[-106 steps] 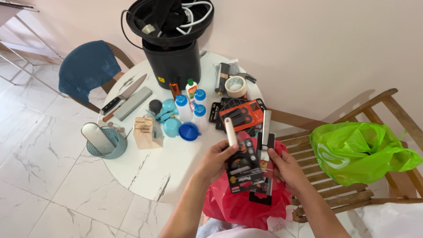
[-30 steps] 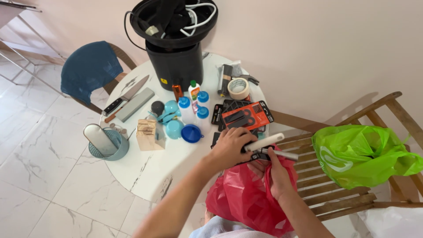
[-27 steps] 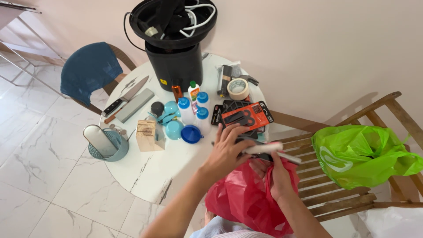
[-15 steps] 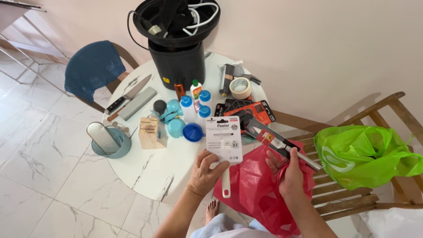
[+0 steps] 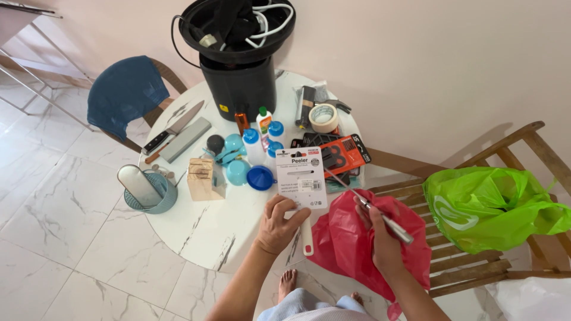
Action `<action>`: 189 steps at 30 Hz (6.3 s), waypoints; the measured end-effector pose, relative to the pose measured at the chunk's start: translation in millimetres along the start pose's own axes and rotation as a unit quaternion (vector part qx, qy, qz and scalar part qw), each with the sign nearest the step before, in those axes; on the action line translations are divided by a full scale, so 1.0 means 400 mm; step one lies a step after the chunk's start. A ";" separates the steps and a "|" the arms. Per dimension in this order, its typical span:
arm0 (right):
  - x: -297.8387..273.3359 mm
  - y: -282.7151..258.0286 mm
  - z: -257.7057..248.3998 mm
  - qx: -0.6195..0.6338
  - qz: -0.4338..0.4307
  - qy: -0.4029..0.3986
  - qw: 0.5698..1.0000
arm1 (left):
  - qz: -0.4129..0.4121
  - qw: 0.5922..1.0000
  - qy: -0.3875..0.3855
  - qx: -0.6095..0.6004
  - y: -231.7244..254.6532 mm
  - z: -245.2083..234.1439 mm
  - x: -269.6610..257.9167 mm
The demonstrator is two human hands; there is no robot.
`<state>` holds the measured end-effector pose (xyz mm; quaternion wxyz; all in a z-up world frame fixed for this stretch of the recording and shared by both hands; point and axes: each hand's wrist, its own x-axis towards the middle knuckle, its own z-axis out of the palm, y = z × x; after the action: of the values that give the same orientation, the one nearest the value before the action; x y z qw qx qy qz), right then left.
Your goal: The person unpacks various items from red and green plastic bags onto a round white table, including a black plastic tray, bottles, a blue baby bottle, a wooden block, and packaged tools. They arrange the items on the table and briefly handle a knife and a wooden block.
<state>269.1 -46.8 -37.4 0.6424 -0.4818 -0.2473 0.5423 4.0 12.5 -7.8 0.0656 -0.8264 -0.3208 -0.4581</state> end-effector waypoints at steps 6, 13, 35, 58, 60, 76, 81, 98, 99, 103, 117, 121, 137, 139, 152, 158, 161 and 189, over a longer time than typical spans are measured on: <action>-0.018 0.113 -0.126 -0.550 -0.271 0.014 0.790 | 0.002 1.000 0.004 0.011 0.001 0.007 0.001; 0.004 0.200 -0.252 -0.744 -0.509 -0.066 0.427 | -0.012 1.000 -0.004 0.003 0.000 0.024 -0.006; -0.050 -0.028 0.029 -0.466 -0.240 -0.023 0.851 | -0.180 0.972 0.066 -0.138 0.084 0.016 0.186; -0.012 -0.026 0.007 -0.418 -0.126 -0.066 0.897 | -0.199 0.970 0.017 -0.140 0.074 0.020 0.155; 0.028 0.052 -0.043 -0.306 -0.114 -0.111 0.939 | -0.202 0.970 0.008 -0.139 0.068 0.013 0.159; 0.043 -0.149 0.024 0.148 0.065 0.036 0.986 | -0.422 0.848 0.105 -0.303 -0.015 0.038 0.109; 0.067 -0.112 -0.068 0.187 0.095 0.073 0.975 | -0.545 0.648 0.134 -0.515 -0.085 0.041 0.067; -0.004 -0.087 0.044 0.161 0.137 0.012 0.977 | -0.574 0.378 0.231 -0.688 0.054 0.157 0.037; -0.009 -0.083 0.050 0.160 0.148 0.001 0.976 | -0.581 0.368 0.237 -0.686 0.066 0.169 0.039; -0.027 -0.070 0.076 0.154 0.194 -0.025 0.969 | -0.594 0.358 0.222 -0.685 0.109 0.178 0.054; -0.011 0.022 -0.069 -0.251 0.359 0.014 0.899 | -0.658 0.288 0.367 -0.591 -0.080 0.291 -0.309; -0.002 -0.057 -0.132 -0.297 0.350 0.047 0.887 | -0.707 0.301 0.430 -0.474 -0.194 0.295 -0.458; -0.042 -0.363 -0.271 -0.351 0.149 0.190 0.905 | -0.860 0.456 0.184 -0.137 -0.311 0.407 -0.385; -0.060 -0.397 -0.268 -0.326 0.133 0.192 0.916 | -0.867 0.484 0.083 -0.083 -0.312 0.392 -0.374; -0.200 -0.480 -0.215 -0.225 0.121 0.174 0.951 | -0.220 0.918 -0.030 -0.327 0.293 0.219 0.050; -0.293 -0.531 -0.252 -0.285 0.090 0.168 0.939 | 0.024 0.905 -0.416 -0.084 0.393 0.379 0.102; -0.324 -0.572 -0.329 -0.237 0.086 0.242 0.937 | 0.055 0.881 -0.469 -0.024 0.399 0.416 0.094; -0.221 -0.284 -0.766 -0.144 0.205 0.023 0.968 | -0.212 0.640 -0.483 -0.559 0.589 0.688 0.375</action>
<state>553.0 -231.1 -45.4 0.4464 -0.6223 -0.2037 0.6099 395.9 8.7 -1.4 -0.6720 -0.7186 -0.1564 -0.0874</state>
